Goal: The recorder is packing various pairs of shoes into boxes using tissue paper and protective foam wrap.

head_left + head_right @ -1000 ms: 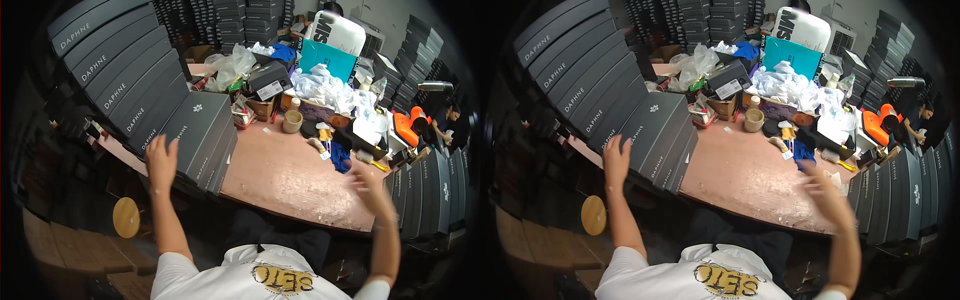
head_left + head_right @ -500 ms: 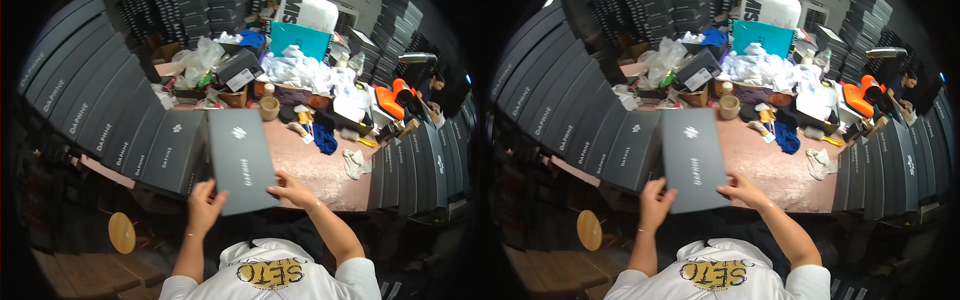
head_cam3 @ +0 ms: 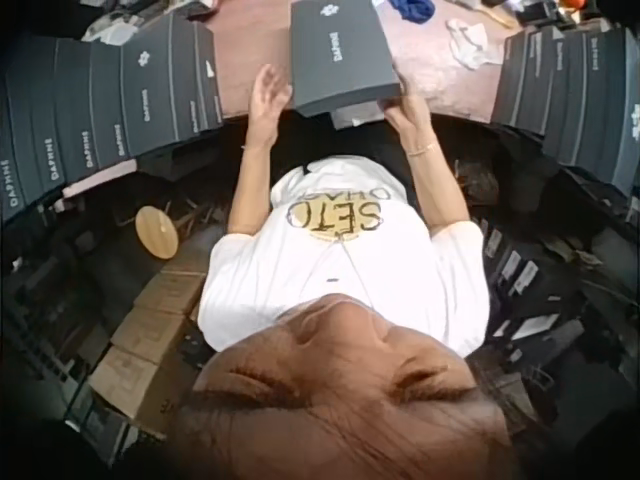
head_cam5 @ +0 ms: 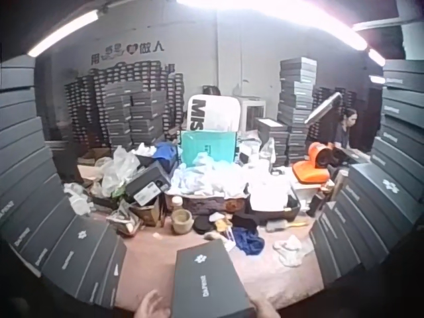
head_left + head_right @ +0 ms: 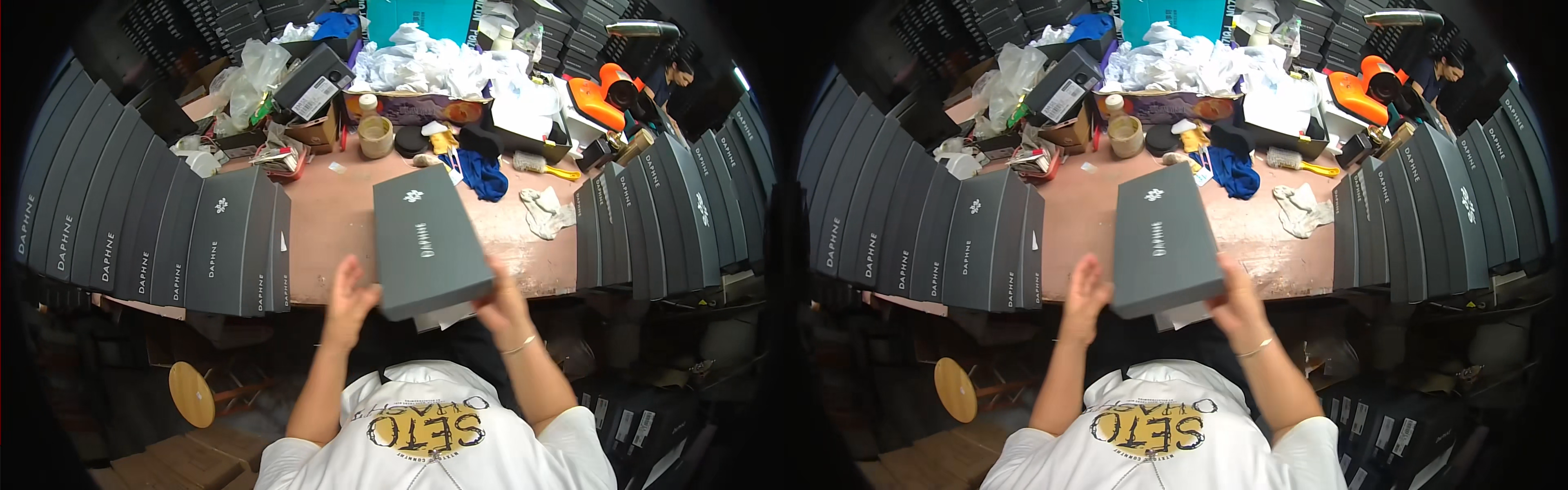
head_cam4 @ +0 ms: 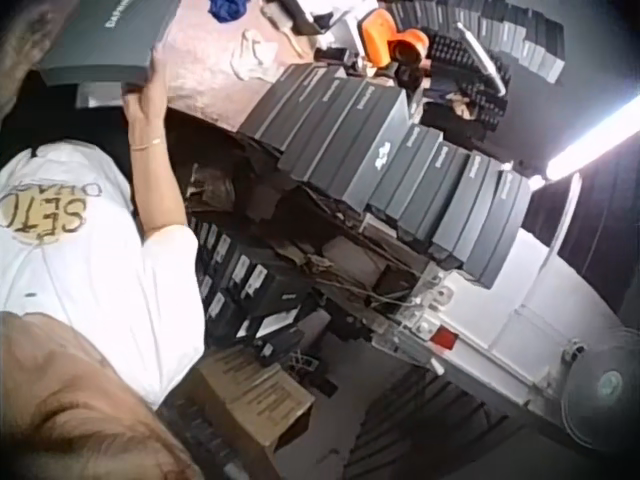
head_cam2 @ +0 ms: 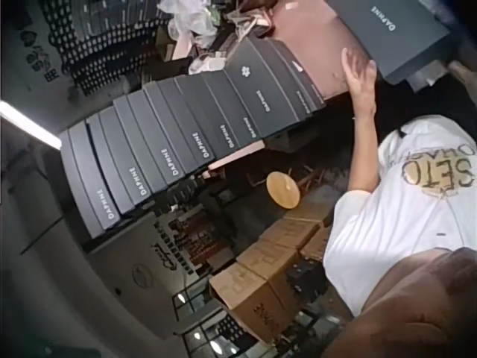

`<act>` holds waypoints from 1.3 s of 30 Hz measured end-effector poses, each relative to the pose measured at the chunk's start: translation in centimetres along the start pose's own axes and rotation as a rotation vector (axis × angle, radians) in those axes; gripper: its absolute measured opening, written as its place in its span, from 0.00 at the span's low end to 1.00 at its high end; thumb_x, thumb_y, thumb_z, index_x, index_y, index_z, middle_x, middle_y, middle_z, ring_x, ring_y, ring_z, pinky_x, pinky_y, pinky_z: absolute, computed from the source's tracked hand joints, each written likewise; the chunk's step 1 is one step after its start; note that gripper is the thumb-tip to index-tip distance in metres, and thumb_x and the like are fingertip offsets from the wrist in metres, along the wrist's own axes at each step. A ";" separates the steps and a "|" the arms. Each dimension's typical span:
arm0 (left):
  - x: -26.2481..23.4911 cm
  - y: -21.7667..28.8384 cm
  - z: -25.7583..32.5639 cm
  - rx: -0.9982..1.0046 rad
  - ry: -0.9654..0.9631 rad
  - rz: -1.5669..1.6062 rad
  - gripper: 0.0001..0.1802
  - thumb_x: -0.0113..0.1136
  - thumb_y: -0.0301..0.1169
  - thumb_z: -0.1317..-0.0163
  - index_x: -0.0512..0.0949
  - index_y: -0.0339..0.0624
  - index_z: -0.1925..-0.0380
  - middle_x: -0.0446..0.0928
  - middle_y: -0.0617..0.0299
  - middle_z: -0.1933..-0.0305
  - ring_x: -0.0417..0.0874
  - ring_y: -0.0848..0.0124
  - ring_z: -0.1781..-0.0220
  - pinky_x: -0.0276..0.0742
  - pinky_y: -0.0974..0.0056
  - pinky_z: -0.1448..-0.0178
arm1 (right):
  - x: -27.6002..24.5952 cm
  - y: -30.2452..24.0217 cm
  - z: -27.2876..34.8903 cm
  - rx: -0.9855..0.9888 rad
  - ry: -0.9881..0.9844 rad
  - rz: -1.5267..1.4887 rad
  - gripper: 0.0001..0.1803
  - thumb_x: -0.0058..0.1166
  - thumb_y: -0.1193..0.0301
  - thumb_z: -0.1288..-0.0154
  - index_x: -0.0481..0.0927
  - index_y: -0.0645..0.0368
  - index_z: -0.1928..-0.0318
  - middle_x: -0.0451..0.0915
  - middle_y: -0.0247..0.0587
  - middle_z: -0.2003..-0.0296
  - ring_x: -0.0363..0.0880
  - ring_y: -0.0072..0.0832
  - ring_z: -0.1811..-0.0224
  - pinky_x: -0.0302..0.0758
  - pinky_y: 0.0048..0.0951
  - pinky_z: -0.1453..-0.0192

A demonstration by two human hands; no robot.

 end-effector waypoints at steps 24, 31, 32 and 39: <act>5.3 -6.0 2.7 0.668 -0.560 -1.234 0.12 0.67 0.34 0.48 0.80 0.41 0.65 0.76 0.62 0.54 0.67 0.59 0.36 0.49 0.35 0.30 | -9.6 -2.0 4.5 -0.060 -0.180 0.978 0.09 0.55 0.72 0.35 0.76 0.64 0.57 0.78 0.35 0.71 0.77 0.20 0.73 0.76 0.22 0.70; 4.7 6.2 -4.6 0.561 -0.547 -0.891 0.14 0.59 0.41 0.37 0.79 0.40 0.71 0.77 0.58 0.61 0.75 0.61 0.46 0.49 0.43 0.29 | -3.4 -3.4 6.3 -0.639 -0.278 1.081 0.12 0.52 0.80 0.34 0.76 0.66 0.50 0.78 0.37 0.58 0.78 0.18 0.61 0.75 0.19 0.58; 4.7 7.4 -5.9 0.567 -0.627 -0.891 0.16 0.58 0.41 0.35 0.80 0.39 0.70 0.78 0.57 0.61 0.76 0.61 0.49 0.61 0.51 0.34 | -2.7 -3.2 6.1 -0.637 -0.330 1.027 0.12 0.52 0.80 0.34 0.77 0.65 0.51 0.78 0.37 0.59 0.79 0.19 0.62 0.76 0.19 0.58; 4.5 9.9 -8.0 0.522 -0.594 -0.751 0.23 0.54 0.44 0.32 0.77 0.35 0.76 0.75 0.56 0.75 0.73 0.61 0.65 0.67 0.59 0.51 | 5.2 -6.1 4.3 -0.825 -0.535 0.826 0.10 0.47 0.82 0.32 0.77 0.67 0.52 0.79 0.37 0.60 0.79 0.20 0.61 0.77 0.21 0.56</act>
Point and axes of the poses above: each hand's wrist, its own z-axis away from the middle knuckle, its own x-axis out of the palm, y = z × x, the point moved 2 cm from there along -z, towards the middle knuckle
